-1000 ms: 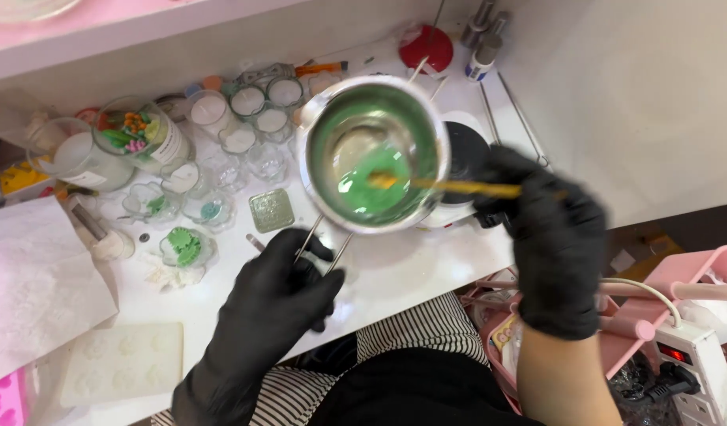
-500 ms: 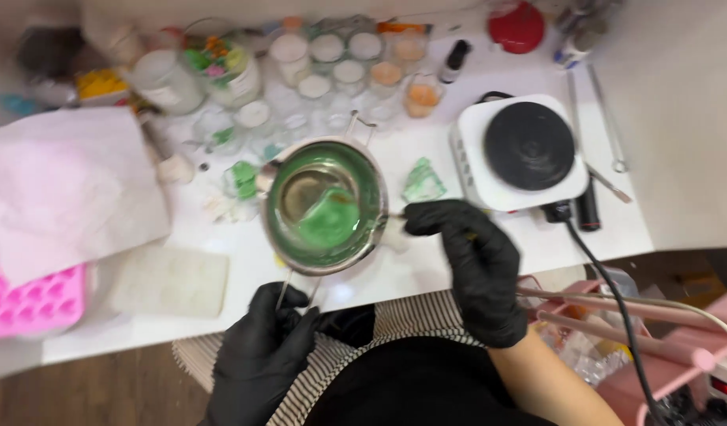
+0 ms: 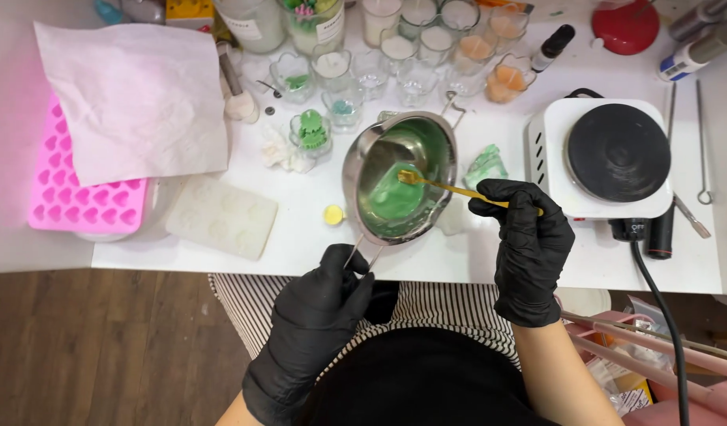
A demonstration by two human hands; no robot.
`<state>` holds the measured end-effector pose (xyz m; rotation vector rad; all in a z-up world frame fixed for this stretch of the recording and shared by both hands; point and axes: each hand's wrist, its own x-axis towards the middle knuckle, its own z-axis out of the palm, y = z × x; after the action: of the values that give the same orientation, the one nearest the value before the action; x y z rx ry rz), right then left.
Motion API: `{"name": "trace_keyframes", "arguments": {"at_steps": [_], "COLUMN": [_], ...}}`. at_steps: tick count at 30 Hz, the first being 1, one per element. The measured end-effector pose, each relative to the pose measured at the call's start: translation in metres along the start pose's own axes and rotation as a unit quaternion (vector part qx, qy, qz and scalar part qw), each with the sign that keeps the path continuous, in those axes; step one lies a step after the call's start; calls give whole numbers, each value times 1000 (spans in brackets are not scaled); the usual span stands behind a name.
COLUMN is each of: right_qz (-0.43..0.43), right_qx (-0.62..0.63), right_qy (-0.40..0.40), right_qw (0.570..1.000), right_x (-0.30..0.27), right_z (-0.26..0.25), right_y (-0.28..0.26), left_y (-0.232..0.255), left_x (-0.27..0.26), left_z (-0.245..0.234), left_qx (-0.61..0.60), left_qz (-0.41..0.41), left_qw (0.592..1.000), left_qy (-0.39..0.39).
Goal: Mixing green colored wax and pouring it into small silicone molds to create candle decorations.
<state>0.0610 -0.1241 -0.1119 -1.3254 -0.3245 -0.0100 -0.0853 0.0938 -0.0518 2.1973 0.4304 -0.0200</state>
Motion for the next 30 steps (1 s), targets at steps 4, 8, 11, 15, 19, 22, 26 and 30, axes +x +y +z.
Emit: {"name": "trace_keyframes", "arguments": {"at_steps": [4, 8, 11, 15, 19, 22, 26, 30], "right_qz": [-2, 33, 92, 122, 121, 123, 122, 81], "right_qx": [16, 54, 89, 103, 113, 113, 88, 49], "right_qy": [30, 55, 76, 89, 107, 121, 132, 128], "right_qw": [999, 997, 989, 983, 980, 978, 980, 987], "right_x": [-5, -7, -9, -13, -17, -23, -33, -43], "right_z": [-7, -21, -34, -46, -52, -61, -74, -81], "right_y": [14, 23, 29, 30, 21, 17, 11, 14], "left_y": [6, 10, 13, 12, 11, 6, 1, -2], "left_x": [-2, -3, -2, -2, -1, 2, 2, 3], "left_z": [1, 3, 5, 10, 11, 10, 8, 4], "left_qx": [15, 5, -6, -20, -23, 12, 27, 23], "left_qz": [15, 42, 38, 40, 49, 38, 29, 15], "left_qw": [1000, 999, 999, 999, 999, 999, 999, 999], "left_qy": [-10, -7, -18, -17, -3, 3, 13, 24]}}
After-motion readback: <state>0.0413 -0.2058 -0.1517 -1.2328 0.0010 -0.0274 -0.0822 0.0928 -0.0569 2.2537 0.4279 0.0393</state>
